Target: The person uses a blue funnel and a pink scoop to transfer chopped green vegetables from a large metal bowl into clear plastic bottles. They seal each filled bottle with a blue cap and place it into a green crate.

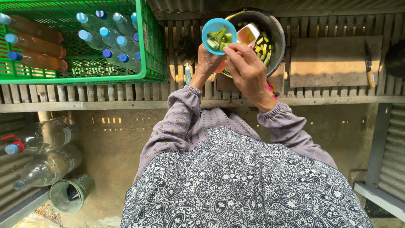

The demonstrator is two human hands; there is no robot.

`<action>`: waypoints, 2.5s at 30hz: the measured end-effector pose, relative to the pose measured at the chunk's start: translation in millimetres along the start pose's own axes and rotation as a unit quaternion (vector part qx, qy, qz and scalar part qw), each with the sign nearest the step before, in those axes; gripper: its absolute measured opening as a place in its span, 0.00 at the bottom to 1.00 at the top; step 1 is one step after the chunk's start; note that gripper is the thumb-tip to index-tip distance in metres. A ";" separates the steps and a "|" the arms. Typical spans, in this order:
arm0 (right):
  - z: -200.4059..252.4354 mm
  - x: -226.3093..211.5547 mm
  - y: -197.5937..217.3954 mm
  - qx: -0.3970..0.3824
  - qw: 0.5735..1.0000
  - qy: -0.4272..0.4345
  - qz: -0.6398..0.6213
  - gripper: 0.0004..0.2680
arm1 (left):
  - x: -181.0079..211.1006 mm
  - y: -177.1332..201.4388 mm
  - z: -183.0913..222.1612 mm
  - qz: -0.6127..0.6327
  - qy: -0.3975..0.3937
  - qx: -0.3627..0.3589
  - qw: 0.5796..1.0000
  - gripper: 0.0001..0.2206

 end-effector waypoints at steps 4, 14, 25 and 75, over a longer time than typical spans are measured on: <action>-8.4 4.4 -12.5 -0.021 0.997 0.033 0.063 0.12 | 6.4 1.4 -1.0 -0.011 -0.020 0.009 1.000 0.09; -4.8 18.4 -21.7 -0.018 0.993 0.050 0.110 0.09 | 6.0 4.1 -4.2 -0.027 0.016 -0.018 0.999 0.11; -9.2 14.7 -7.3 0.015 0.997 0.050 0.061 0.09 | 4.0 1.0 -3.4 0.063 0.009 -0.014 0.998 0.10; 191.2 322.6 5.8 0.335 0.556 -0.533 -0.543 0.06 | 54.7 13.9 1.0 -0.059 -0.027 -0.008 0.998 0.07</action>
Point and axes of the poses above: each hand's wrist, its own z-axis away from the middle knuckle, its own y-axis out of the back of the hand, x = y × z, the point moved 5 cm from there along -z, towards the middle knuckle, and after that the axes turned 15 degrees about -z, right-handed, at the moved point
